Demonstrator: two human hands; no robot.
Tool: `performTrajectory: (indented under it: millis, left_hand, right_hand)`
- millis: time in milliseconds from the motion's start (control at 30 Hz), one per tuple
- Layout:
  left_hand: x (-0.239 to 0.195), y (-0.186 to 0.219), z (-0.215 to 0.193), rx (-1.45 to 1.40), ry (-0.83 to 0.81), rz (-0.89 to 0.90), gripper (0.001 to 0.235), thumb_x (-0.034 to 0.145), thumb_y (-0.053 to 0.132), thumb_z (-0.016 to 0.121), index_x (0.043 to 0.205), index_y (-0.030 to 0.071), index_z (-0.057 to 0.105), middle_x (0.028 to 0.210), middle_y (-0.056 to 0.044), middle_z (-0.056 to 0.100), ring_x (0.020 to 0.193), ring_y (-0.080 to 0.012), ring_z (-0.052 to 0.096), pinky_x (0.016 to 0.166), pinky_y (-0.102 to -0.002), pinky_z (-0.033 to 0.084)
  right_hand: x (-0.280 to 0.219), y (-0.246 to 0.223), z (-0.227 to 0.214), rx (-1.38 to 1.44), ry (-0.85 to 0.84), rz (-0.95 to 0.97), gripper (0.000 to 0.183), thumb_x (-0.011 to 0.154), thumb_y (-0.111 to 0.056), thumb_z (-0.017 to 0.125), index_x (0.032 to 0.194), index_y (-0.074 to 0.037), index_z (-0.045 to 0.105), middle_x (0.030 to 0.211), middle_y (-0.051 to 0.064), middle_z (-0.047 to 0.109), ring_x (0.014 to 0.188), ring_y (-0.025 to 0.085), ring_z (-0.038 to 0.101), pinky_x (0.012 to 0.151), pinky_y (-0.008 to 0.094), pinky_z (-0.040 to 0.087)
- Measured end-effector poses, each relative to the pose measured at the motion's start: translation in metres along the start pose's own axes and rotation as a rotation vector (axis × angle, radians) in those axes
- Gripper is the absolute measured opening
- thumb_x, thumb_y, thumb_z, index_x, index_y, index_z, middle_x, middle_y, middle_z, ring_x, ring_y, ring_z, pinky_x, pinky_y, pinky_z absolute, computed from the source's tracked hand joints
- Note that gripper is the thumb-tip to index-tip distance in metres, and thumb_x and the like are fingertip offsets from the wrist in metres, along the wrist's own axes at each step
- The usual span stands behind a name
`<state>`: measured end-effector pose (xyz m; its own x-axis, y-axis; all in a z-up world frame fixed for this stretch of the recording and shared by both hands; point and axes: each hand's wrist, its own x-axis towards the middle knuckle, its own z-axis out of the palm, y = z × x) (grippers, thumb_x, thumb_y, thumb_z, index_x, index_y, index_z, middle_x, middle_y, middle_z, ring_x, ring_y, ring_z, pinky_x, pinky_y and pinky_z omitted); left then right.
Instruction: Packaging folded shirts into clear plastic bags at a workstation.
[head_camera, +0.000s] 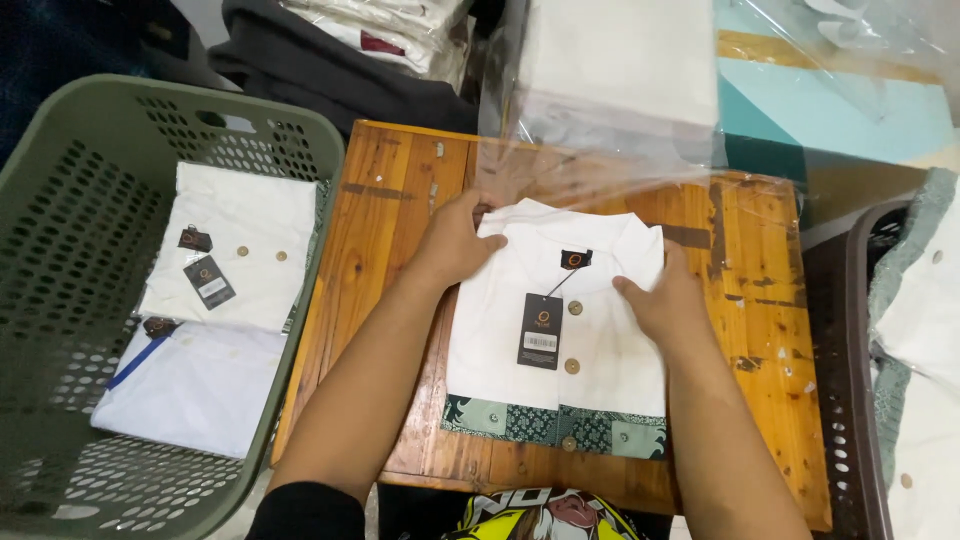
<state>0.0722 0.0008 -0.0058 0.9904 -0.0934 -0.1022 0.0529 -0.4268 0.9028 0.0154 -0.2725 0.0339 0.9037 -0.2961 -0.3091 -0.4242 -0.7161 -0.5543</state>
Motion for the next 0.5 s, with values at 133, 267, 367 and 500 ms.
performTrajectory:
  millis: [133, 267, 367, 500]
  left_hand:
    - [-0.003, -0.002, -0.005, 0.022, -0.006, -0.02, 0.046, 0.077, 0.01, 0.083, 0.122, 0.01, 0.07, 0.116, -0.015, 0.072, 0.115, -0.0314, 0.068, 0.097, -0.042, 0.055]
    - [-0.011, 0.0, -0.006, 0.003, -0.018, -0.059, 0.037, 0.075, 0.014, 0.085, 0.11, 0.01, 0.074, 0.104, -0.012, 0.075, 0.107, -0.0242, 0.07, 0.092, -0.038, 0.055]
    - [-0.024, 0.008, -0.004, -0.082, -0.057, -0.041, 0.04, 0.071, 0.011, 0.086, 0.108, 0.002, 0.073, 0.099, -0.014, 0.07, 0.102, -0.0248, 0.066, 0.092, -0.039, 0.054]
    - [-0.021, 0.002, 0.003, -0.05, -0.029, -0.067, 0.04, 0.07, 0.015, 0.088, 0.105, 0.005, 0.074, 0.095, -0.012, 0.07, 0.095, -0.0239, 0.068, 0.085, -0.037, 0.056]
  right_hand:
    - [0.005, -0.007, -0.003, -0.005, -0.043, -0.102, 0.079, 0.087, -0.023, 0.076, 0.155, -0.006, 0.041, 0.145, 0.032, 0.054, 0.138, 0.049, 0.047, 0.113, 0.058, 0.04]
    - [0.008, -0.018, -0.019, -0.038, -0.111, -0.207, 0.079, 0.084, -0.021, 0.078, 0.154, -0.004, 0.045, 0.146, 0.031, 0.054, 0.14, 0.048, 0.046, 0.114, 0.058, 0.038]
    - [0.033, -0.004, -0.022, -0.143, -0.107, -0.286, 0.072, 0.085, -0.023, 0.077, 0.149, -0.005, 0.051, 0.142, 0.031, 0.058, 0.136, 0.048, 0.05, 0.114, 0.059, 0.041]
    - [0.051, 0.011, -0.012, -0.19, -0.023, -0.316, 0.066, 0.086, -0.02, 0.076, 0.148, -0.012, 0.055, 0.139, 0.024, 0.062, 0.131, 0.044, 0.056, 0.109, 0.054, 0.046]
